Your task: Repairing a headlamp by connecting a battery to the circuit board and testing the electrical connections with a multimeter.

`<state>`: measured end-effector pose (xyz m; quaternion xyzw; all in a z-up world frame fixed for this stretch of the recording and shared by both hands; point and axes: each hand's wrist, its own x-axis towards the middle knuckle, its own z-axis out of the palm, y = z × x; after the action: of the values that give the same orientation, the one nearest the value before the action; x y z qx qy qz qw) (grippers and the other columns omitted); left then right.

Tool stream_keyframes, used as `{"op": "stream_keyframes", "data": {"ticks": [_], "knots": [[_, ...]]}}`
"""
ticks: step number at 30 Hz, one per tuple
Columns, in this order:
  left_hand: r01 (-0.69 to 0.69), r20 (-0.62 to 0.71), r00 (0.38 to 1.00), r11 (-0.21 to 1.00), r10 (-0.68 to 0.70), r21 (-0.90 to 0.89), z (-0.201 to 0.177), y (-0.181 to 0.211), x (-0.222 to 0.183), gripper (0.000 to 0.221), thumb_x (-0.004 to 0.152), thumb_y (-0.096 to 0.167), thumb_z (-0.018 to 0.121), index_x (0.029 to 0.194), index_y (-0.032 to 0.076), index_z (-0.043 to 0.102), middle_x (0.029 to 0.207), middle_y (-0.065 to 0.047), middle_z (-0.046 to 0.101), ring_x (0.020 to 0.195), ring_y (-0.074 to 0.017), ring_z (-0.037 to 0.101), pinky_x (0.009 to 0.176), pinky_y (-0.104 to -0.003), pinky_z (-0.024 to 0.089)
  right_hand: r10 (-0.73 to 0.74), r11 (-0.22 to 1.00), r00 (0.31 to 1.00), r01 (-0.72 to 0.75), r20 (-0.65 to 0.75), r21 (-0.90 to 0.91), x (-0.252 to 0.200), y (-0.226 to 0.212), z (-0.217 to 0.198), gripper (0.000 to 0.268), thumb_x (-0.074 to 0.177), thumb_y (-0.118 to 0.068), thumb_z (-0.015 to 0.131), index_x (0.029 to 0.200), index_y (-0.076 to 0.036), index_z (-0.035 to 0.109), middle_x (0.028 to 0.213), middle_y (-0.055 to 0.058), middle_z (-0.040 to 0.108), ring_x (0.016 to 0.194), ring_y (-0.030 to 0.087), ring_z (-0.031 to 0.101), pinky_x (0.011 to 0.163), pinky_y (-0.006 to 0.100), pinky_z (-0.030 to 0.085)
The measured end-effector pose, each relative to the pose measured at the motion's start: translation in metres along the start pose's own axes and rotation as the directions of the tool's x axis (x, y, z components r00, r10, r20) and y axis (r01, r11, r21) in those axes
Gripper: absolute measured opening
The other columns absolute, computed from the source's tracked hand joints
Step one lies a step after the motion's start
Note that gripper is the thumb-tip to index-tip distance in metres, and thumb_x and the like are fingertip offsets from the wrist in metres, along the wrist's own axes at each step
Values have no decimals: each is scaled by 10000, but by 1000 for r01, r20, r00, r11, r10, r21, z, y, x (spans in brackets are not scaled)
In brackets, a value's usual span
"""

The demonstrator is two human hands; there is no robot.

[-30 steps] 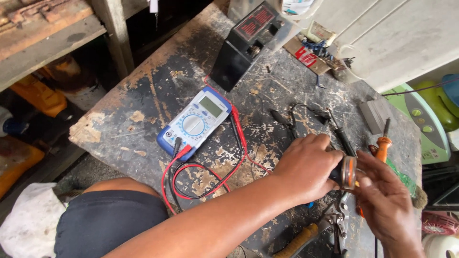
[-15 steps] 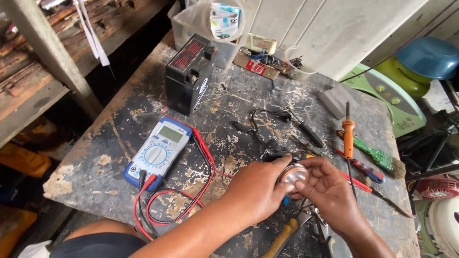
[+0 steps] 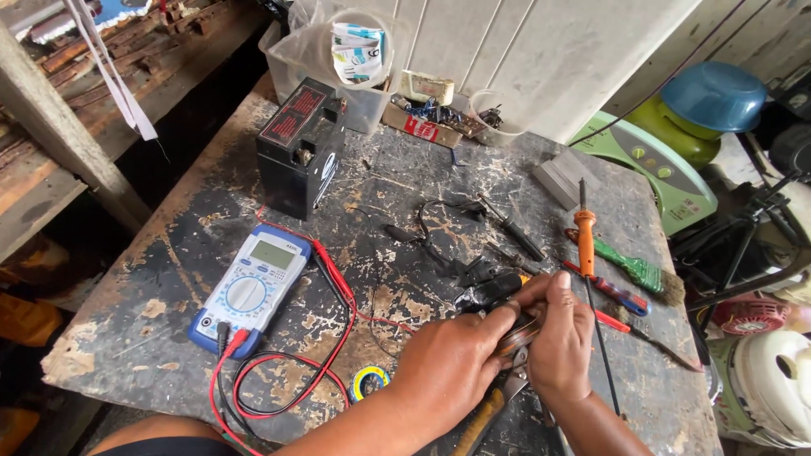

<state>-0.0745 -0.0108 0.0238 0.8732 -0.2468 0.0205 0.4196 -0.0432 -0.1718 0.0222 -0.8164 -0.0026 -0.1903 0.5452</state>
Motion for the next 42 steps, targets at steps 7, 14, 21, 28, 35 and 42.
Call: {"op": "stream_keyframes", "data": {"ticks": [7,14,21,28,35,42], "knots": [[-26,-17,1000,984,24,-178,-3,4,-1,494,936,273,697,1372,122,519,901,-189,686,755,-498,654,565,-586,484,-170,974,984,177,-56,144,2,-18,9,585,1145,-370,330,645,-90,449,658,77,508,657,193,517,686,336,430],[-102,-74,993,985,92,-139,14,-7,6,387,943,215,643,1272,49,526,924,-200,719,759,-483,659,567,-586,469,-124,992,987,124,-101,0,11,-7,14,590,1147,-281,384,596,-79,450,635,54,497,628,152,479,646,317,398],[0,-39,999,960,-12,-280,-6,-2,9,435,905,240,649,1309,103,566,914,-245,745,786,-519,659,618,-548,473,-49,998,998,47,-40,-50,19,-2,8,596,1135,-353,398,606,-91,483,631,29,497,633,154,460,643,339,376],[220,39,972,842,-232,-493,-39,1,19,339,981,229,614,1298,132,682,784,-57,723,580,-151,579,521,-336,417,-52,997,944,30,325,70,23,-9,-27,449,1031,-399,491,996,-16,723,892,83,740,796,155,638,705,294,478],[361,54,917,762,-396,-538,-37,-3,29,432,980,312,606,1375,161,694,834,5,634,730,-116,556,650,-298,444,68,981,891,22,449,-191,21,-3,-33,751,721,-234,891,1391,-62,601,1186,61,712,991,168,675,831,308,587],[-124,-267,956,992,126,24,-33,-35,39,490,1003,379,491,1381,94,620,1193,-96,559,1128,-310,572,918,-482,465,55,970,892,-154,449,187,27,-8,-19,661,813,-340,759,1349,-5,566,1223,104,724,1130,171,664,943,336,560]]}}
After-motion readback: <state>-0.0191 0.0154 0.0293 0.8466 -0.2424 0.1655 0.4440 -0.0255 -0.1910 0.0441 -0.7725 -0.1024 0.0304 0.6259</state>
